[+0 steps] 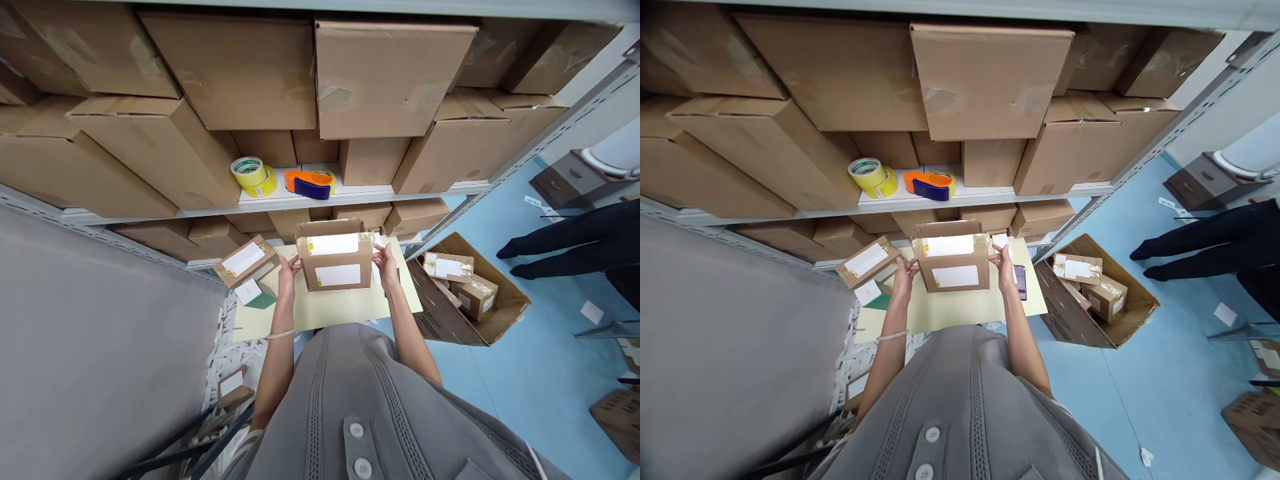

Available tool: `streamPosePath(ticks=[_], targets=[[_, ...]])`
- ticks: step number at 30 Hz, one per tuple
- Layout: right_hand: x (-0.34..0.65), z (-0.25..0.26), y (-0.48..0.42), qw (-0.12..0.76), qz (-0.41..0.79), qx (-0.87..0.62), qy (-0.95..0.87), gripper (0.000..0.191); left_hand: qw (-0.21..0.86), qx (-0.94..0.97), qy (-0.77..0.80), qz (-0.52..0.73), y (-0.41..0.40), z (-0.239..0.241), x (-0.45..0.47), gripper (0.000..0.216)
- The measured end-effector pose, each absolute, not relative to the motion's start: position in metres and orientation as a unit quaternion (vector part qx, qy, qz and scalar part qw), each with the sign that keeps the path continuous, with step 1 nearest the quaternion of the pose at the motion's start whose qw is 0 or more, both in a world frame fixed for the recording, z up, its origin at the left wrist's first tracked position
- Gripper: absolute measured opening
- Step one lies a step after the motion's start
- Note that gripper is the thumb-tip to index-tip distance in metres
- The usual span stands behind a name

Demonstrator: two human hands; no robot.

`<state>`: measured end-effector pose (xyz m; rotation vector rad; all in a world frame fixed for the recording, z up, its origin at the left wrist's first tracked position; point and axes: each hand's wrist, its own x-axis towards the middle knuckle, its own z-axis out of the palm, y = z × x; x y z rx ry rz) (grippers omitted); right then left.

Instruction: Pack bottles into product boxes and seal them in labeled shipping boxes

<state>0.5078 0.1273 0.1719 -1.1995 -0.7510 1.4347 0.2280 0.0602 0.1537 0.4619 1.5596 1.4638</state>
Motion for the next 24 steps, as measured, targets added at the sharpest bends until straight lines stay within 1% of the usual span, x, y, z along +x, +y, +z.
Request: streamPosePath(ticks=[6,11,20,24], targets=[[0.505,0.153,0.132,0.538,0.610,-0.505,-0.288,0.057,0.447,0.145,0.664,0.582,0.060,0.147,0.230,0.056],[0.504,0.143,0.130,0.514,0.640,-0.504,-0.269,0.053,0.435,0.118,0.682,0.576,0.055,0.137,0.230,0.049],[0.496,0.128,0.119,0.447,0.652,-0.534,-0.299,0.059,0.456,0.130,0.663,0.579,0.043,0.123,0.234,0.052],[0.495,0.115,0.115,0.418,0.644,-0.552,-0.326,0.057,0.485,0.124,0.675,0.543,0.038,0.121,0.235,0.052]])
